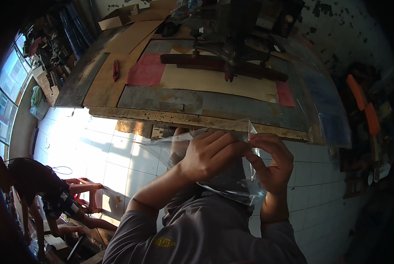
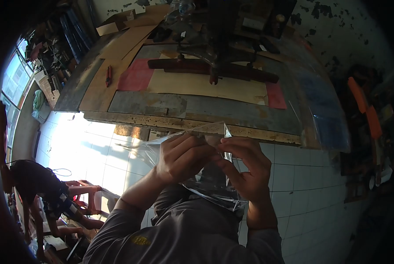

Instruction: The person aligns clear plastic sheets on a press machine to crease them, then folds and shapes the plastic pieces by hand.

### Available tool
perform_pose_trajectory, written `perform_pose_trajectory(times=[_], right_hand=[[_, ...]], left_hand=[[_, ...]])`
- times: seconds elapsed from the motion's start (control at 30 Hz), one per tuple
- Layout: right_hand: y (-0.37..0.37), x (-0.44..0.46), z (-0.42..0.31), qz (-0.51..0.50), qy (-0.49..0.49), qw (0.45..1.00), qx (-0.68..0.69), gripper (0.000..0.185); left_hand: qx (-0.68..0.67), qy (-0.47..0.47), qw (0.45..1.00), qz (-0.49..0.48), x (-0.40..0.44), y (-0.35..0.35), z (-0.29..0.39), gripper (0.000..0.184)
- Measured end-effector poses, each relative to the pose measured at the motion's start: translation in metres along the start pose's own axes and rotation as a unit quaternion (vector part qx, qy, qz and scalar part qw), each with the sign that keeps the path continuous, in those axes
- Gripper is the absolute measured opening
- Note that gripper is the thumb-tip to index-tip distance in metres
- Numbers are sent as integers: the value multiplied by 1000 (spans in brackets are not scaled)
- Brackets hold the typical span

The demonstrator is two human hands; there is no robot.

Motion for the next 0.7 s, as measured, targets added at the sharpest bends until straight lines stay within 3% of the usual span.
perform_pose_trajectory(times=[0.13, 0.23, 0.33, 0.5, 0.7], right_hand=[[-1, 2, -3, 3, 12, 998, -55, 20], [2, 2, 4, 21, -1, 999, -42, 18], [14, 1, 12, 53, -9, 998, -30, 15], [30, -7, 33, 105, -70, 992, 7, 7], [38, -9, 50, 138, -106, 985, 24, 10]], left_hand=[[-36, 33, 999, -3, 2, -3, -6, 29], [-68, 135, 989, 1, -2, 0, -19, 28], [33, 186, 978, -89, -15, 10, -35, 28], [83, 170, 978, -91, -31, 32, -51, 17], [132, 125, 981, -66, -24, 39, -45, 15]])
Point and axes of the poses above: each hand's wrist, its own x-axis towards the middle knuckle, its own y-axis out of the back of the hand, z = x × y, the point moved 9 cm from there along x, towards the middle knuckle, and after that the axes turned 4 degrees about -z, right-handed, at the moved point
